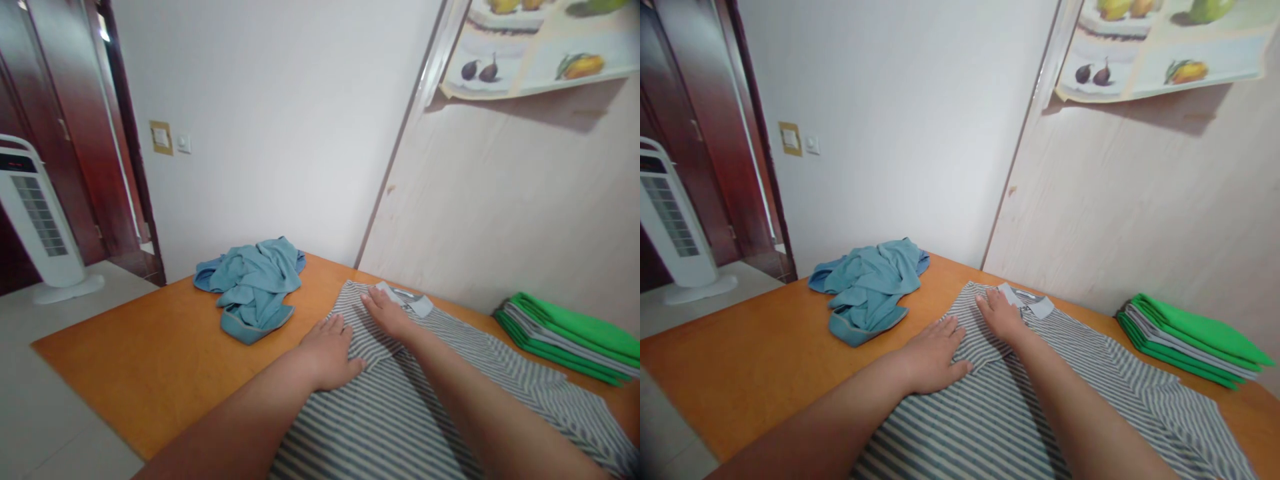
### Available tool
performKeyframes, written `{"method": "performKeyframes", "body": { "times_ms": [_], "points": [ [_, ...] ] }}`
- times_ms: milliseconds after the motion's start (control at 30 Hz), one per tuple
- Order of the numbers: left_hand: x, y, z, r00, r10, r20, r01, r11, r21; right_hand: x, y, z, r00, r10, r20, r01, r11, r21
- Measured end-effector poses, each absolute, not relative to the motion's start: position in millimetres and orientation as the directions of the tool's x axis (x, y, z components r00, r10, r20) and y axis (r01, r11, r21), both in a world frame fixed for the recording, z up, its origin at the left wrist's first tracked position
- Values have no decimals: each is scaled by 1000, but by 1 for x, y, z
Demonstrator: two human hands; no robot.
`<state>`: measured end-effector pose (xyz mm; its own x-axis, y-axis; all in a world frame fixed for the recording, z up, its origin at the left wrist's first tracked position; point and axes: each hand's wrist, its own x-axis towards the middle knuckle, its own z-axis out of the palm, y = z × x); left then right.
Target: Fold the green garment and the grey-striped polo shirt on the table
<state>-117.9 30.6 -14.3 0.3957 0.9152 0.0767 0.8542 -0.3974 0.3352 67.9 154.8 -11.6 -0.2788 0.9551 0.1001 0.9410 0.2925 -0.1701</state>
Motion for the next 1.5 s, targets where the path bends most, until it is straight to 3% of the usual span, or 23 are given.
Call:
{"method": "performKeyframes", "body": {
  "times_ms": [167,367,733,900,1167,1500],
  "points": [
    [-119,32,-14,406,909,94,853,-414,319,84,115,-22,-283,959,-16,952,279,-129],
    [-121,36,-15,414,908,69,866,-416,276,110,77,-11,-214,975,54,959,221,-179],
    [-123,39,-13,390,920,28,905,-389,171,201,-18,-14,-126,992,5,987,126,-104],
    [-121,40,-12,379,925,11,918,-378,119,212,-27,-29,-56,998,-24,993,53,-110],
    [-105,34,5,339,940,-41,939,-336,67,212,-23,-36,-64,998,9,992,64,-109],
    [1,5,3,446,895,-10,880,-437,188,211,-21,-37,-72,997,21,989,74,-130]
  ]
}}
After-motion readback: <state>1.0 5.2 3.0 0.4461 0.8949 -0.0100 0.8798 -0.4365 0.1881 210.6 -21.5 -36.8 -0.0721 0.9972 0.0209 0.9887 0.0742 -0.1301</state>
